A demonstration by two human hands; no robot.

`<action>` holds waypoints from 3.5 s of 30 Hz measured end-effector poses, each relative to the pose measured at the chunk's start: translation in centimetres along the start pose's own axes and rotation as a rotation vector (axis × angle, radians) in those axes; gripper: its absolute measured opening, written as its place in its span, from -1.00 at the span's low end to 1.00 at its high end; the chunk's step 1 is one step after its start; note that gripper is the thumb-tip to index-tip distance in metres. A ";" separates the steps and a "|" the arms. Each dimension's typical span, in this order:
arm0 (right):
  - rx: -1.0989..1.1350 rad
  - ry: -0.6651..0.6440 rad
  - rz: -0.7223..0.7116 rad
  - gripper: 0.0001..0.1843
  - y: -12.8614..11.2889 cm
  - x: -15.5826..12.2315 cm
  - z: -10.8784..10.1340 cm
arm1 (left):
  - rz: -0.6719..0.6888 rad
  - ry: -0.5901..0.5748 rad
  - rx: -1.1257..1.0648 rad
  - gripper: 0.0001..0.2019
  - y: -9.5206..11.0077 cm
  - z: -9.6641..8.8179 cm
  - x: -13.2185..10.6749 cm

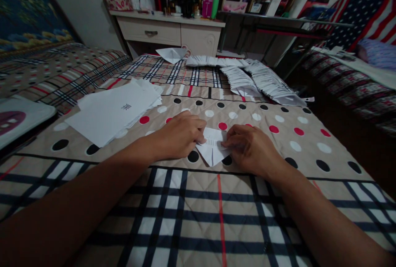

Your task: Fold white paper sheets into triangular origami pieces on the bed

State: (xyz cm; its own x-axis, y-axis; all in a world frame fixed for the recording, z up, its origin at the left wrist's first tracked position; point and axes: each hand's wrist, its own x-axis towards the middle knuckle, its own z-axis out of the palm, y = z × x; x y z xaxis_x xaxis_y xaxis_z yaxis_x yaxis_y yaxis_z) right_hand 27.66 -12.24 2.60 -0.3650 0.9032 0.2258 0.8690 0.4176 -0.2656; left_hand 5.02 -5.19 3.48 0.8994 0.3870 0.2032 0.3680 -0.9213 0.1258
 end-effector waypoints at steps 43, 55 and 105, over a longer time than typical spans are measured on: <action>1.041 0.613 0.477 -0.51 -0.8 -0.1 1.1 | -0.733 0.887 -1.261 -0.68 0.3 2.8 1.0; 0.886 0.427 0.460 -0.87 1.0 -0.1 1.5 | -0.920 0.591 -1.404 -0.58 -1.0 2.5 0.8; 1.089 0.389 0.589 -0.69 -0.3 0.1 1.8 | -0.827 0.799 -1.372 -0.72 1.8 2.5 1.4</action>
State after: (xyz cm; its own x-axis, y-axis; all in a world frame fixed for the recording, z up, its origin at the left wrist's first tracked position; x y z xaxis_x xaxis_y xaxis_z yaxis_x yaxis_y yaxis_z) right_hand 26.76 -12.09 1.06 0.2567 0.9662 0.0214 0.0802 0.0007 -0.9968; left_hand 7.56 -6.38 1.54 0.1270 0.9919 -0.0031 -0.1955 0.0281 0.9803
